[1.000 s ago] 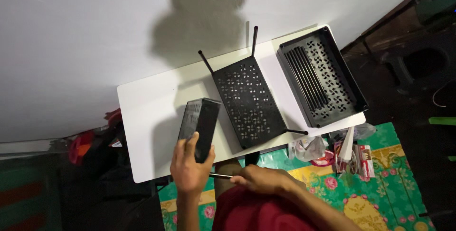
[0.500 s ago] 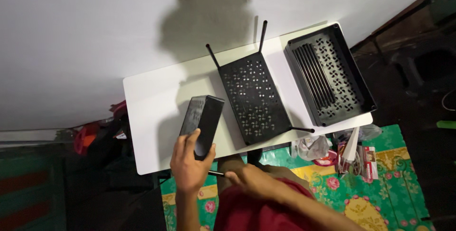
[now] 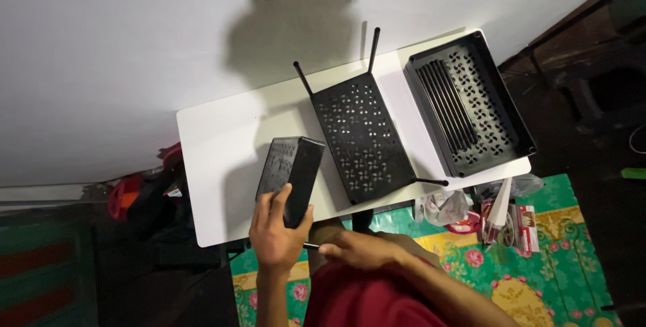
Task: The person assembles a black perforated plastic frame by hand, inserting and adjusting side panels and a base tray on a white table. The person repeatedly aligns and presses the components together, then separates and repositions them to fit the pieces.
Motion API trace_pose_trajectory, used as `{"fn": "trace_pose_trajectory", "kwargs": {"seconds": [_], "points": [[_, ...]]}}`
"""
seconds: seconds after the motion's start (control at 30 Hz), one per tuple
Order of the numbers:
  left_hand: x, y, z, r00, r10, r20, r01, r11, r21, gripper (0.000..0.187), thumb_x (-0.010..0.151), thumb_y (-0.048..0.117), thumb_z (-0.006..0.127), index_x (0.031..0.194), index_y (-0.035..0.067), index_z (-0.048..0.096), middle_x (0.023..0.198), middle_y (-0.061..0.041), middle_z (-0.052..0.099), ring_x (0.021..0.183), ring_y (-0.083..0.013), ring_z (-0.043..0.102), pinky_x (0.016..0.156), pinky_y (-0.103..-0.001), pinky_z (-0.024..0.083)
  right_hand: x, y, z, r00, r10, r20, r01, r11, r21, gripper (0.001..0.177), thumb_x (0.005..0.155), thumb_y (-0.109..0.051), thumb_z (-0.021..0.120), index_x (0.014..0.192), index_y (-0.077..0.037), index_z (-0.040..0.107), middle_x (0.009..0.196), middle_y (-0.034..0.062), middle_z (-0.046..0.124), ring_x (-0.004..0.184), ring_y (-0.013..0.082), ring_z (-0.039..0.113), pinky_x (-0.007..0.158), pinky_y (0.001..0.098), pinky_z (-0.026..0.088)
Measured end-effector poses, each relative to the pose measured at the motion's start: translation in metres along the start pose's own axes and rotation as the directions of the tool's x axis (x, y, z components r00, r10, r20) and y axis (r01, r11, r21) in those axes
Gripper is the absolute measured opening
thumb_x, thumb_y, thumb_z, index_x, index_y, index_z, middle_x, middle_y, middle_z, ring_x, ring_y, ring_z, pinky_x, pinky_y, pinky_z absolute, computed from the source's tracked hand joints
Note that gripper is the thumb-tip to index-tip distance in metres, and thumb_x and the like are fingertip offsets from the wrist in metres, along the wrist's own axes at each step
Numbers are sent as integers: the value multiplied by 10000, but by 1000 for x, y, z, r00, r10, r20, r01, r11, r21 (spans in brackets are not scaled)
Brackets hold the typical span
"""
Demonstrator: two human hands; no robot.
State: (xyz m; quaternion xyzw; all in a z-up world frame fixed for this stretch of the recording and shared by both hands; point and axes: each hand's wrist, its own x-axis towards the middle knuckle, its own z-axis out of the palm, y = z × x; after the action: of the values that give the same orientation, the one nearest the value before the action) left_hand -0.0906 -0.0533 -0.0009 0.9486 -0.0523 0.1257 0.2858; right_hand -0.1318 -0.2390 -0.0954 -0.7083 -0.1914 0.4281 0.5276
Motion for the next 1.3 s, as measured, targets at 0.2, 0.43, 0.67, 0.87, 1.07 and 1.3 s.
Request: {"fn": "trace_pose_trajectory", "kwargs": {"seconds": [0.2, 0.43, 0.67, 0.87, 1.07, 1.3], "points": [[2, -1, 2, 999, 23, -41, -23, 1000, 14, 551, 712, 251, 879, 1200, 80, 687, 1043, -119, 648, 942, -335, 686, 771, -466, 577, -16, -27, 14, 966, 28, -259, -141, 892, -429, 321, 982, -348, 642, 1122, -65, 585, 890, 219, 722, 834, 412, 693, 737, 497, 531], [3, 0, 4, 999, 30, -22, -30, 1000, -3, 553, 731, 257, 878, 1213, 92, 665, 1079, -129, 654, 973, -329, 686, 790, -468, 579, -2, -4, -6, 992, -80, -100, 110, 933, 343, 354, 1138, -315, 483, 1090, -20, 672, 932, 227, 661, 880, 409, 608, 791, 463, 514], [4, 0, 4, 1000, -6, -13, 6, 1000, 6, 573, 718, 255, 885, 1219, 91, 661, 1076, -142, 652, 984, -350, 678, 794, -481, 571, -12, -26, 10, 957, -54, -286, -21, 967, -252, 249, 999, -260, 603, 1145, -63, 647, 987, 147, 757, 866, 377, 716, 779, 453, 559], [5, 3, 6, 999, 17, -37, -17, 1000, -7, 561, 735, 252, 881, 1225, 90, 661, 1079, -142, 648, 990, -353, 678, 815, -481, 573, -15, -23, -4, 945, -119, -306, 78, 986, -144, 398, 887, -243, 720, 1225, -46, 648, 1043, 195, 754, 947, 369, 730, 815, 443, 577], [4, 5, 6, 1000, 17, -13, -17, 1000, -6, 564, 726, 247, 885, 1221, 89, 668, 1072, -136, 655, 976, -341, 685, 786, -476, 574, -3, -2, -12, 993, -116, -23, 118, 969, 216, 369, 1112, -336, 530, 1291, -33, 639, 1219, 195, 721, 1112, 316, 675, 974, 405, 530], [3, 4, 7, 999, 30, -23, -30, 1000, 1, 556, 722, 241, 890, 1211, 78, 683, 1069, -135, 651, 969, -329, 682, 788, -467, 580, -14, -18, 4, 978, -39, -204, -22, 957, -288, 387, 959, -306, 601, 1219, -32, 687, 1065, 184, 726, 999, 357, 683, 866, 432, 531]]}}
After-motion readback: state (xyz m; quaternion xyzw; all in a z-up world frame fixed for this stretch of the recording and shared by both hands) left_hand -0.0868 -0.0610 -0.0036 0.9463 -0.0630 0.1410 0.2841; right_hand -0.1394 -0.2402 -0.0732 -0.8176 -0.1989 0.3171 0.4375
